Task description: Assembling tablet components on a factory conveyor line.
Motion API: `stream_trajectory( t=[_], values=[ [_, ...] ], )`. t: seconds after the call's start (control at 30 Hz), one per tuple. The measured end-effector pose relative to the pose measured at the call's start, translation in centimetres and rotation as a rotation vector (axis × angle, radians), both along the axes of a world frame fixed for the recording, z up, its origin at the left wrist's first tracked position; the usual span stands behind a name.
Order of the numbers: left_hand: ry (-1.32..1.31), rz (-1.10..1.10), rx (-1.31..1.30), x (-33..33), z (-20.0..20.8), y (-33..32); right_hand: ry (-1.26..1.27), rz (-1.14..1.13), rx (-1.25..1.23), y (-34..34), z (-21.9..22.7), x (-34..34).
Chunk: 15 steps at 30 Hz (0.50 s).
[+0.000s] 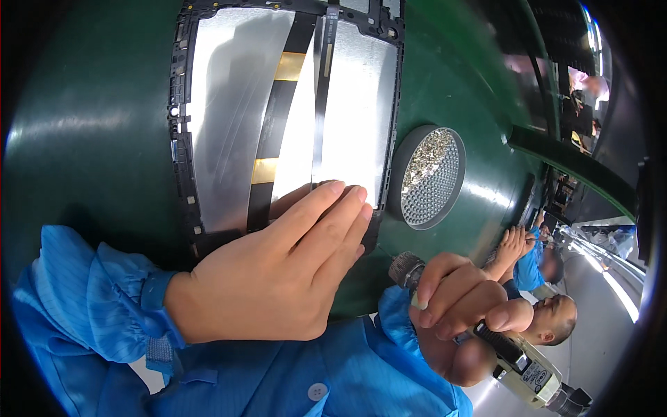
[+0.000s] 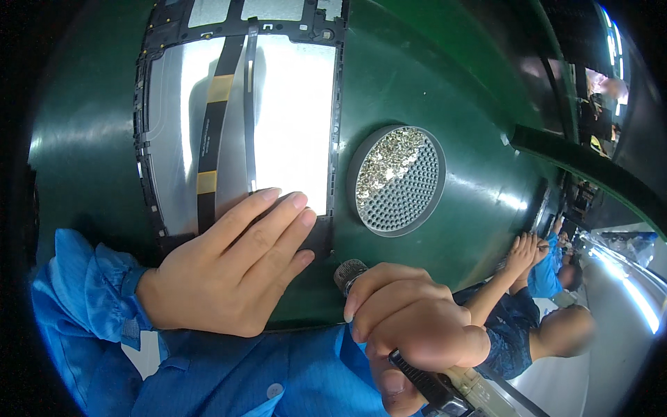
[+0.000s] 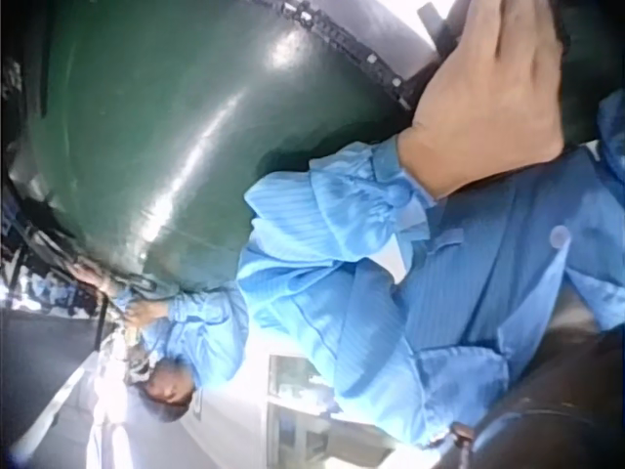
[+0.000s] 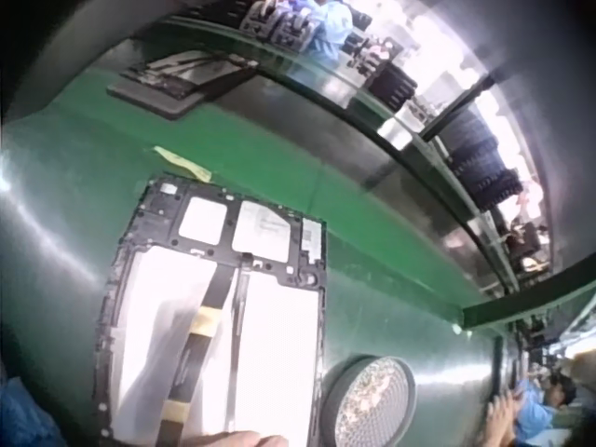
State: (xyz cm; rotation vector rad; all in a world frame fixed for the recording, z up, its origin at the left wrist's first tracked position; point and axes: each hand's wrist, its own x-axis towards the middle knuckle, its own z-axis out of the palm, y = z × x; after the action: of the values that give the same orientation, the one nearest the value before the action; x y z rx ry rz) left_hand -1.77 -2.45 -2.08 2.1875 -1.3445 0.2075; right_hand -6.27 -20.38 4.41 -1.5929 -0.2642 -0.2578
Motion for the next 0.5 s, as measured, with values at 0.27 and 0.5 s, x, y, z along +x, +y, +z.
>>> stream_trajectory(
  t=[0.27,0.5],
  values=[
    [-0.021,-0.033,0.019,0.18,0.09,0.06,-0.013,-0.007,0.007,0.24,-0.23,0.01],
    [-0.016,-0.04,0.027,0.29,0.17,0.09,-0.017,-0.009,-0.017,0.32,-0.2,0.25]
  ],
)
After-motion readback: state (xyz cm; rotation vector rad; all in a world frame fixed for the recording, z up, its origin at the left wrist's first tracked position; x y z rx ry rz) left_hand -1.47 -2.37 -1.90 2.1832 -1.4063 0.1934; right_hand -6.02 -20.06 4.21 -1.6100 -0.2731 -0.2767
